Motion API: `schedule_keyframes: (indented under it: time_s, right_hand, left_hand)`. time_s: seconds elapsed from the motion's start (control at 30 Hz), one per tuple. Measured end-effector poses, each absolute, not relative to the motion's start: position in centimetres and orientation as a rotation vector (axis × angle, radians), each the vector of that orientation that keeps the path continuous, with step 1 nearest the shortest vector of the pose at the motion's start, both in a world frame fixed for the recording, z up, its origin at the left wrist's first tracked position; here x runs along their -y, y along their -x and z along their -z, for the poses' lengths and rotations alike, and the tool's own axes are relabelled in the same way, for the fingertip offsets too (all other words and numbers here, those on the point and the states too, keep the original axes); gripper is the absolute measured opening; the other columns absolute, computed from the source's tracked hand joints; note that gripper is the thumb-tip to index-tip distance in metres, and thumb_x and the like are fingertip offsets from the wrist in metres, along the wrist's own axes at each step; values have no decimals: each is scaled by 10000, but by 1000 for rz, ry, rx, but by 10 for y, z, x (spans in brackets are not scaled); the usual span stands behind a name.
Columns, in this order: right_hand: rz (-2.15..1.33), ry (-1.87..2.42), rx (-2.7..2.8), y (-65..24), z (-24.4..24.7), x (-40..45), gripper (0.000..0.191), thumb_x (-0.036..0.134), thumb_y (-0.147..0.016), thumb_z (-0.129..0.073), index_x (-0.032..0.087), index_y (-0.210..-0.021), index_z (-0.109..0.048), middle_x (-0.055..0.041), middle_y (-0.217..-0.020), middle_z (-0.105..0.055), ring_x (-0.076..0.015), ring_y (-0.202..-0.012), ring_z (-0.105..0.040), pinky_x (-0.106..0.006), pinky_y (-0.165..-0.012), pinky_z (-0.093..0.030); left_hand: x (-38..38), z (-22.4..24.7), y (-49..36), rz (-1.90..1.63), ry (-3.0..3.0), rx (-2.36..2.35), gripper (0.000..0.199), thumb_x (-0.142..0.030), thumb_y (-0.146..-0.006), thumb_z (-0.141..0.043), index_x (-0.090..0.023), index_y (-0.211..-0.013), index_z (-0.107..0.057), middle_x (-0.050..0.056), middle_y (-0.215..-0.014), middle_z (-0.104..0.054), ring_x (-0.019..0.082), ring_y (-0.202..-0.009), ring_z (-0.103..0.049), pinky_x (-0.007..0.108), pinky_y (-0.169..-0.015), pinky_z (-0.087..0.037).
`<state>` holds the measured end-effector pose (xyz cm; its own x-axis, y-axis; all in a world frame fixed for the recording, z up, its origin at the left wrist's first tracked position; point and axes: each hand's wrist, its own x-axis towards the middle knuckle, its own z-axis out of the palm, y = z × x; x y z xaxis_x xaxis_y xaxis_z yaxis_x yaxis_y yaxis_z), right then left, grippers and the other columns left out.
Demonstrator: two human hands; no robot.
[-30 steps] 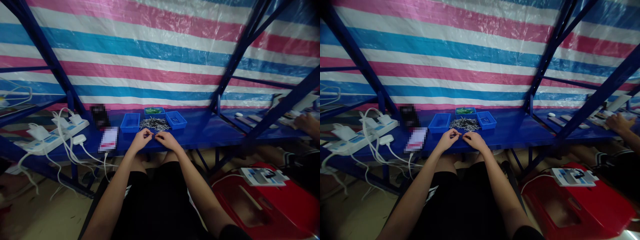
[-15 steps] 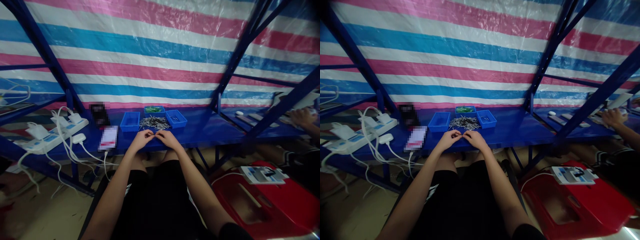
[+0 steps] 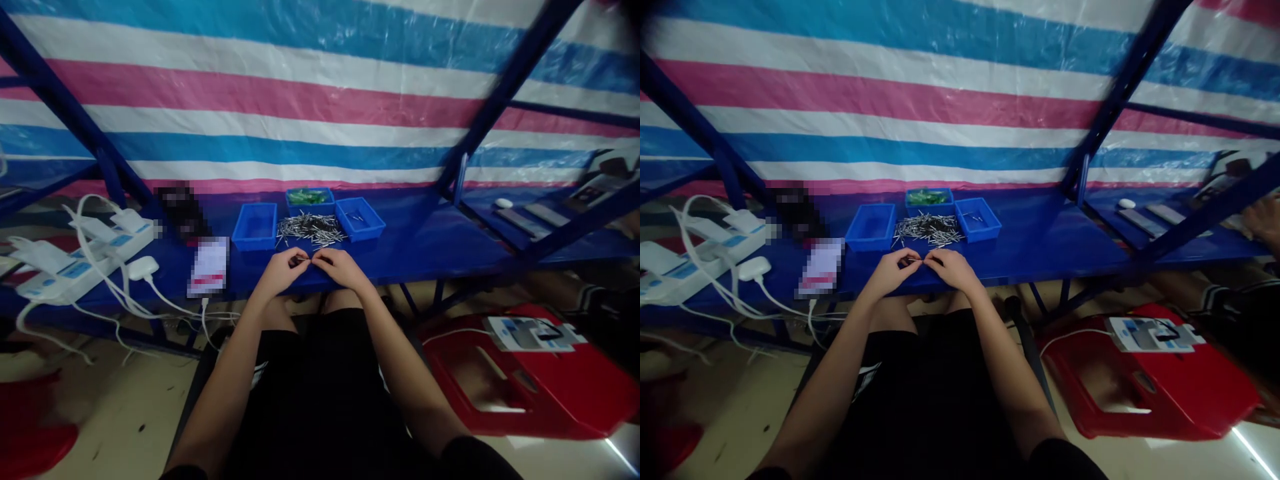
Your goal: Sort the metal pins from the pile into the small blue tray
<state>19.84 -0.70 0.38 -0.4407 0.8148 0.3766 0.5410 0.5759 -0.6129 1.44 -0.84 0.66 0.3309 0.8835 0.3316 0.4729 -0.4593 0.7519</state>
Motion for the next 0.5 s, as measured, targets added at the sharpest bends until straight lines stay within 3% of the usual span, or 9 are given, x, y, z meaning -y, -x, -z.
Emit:
schedule_keyframes:
  time_s: [0.17,0.33,0.5]
  right_hand:
    - [-559,1141,2168,-198,-6,6,176,289,-877,-464,213,-875,-623,-15,-872,-639,-146,-830,-559,-251,-757,-387]
    - [-591,1191,2139,-197,-11,5,161,269,-885,-459,206,-883,-607,-17,-872,-639,-148,-851,-559,-270,-794,-401]
    - [-634,1226,2139,-196,-13,3,157,273,-887,-463,207,-928,-600,-26,-905,-646,-157,-867,-571,-302,-836,-408]
  left_hand:
    - [9,-11,-13,-988,-1989,-1241,161,-314,-784,-516,-172,-824,-580,14,-798,-630,146,-735,-578,260,-707,-448]
    - [10,-14,-11,-1043,-1861,-1233,79,-252,-790,-521,-176,-810,-528,43,-952,-650,157,-851,-605,276,-781,-462]
    - [6,-13,-11,-923,-1917,-1359,62,-232,-794,-532,-189,-839,-533,18,-835,-644,146,-791,-609,263,-735,-462]
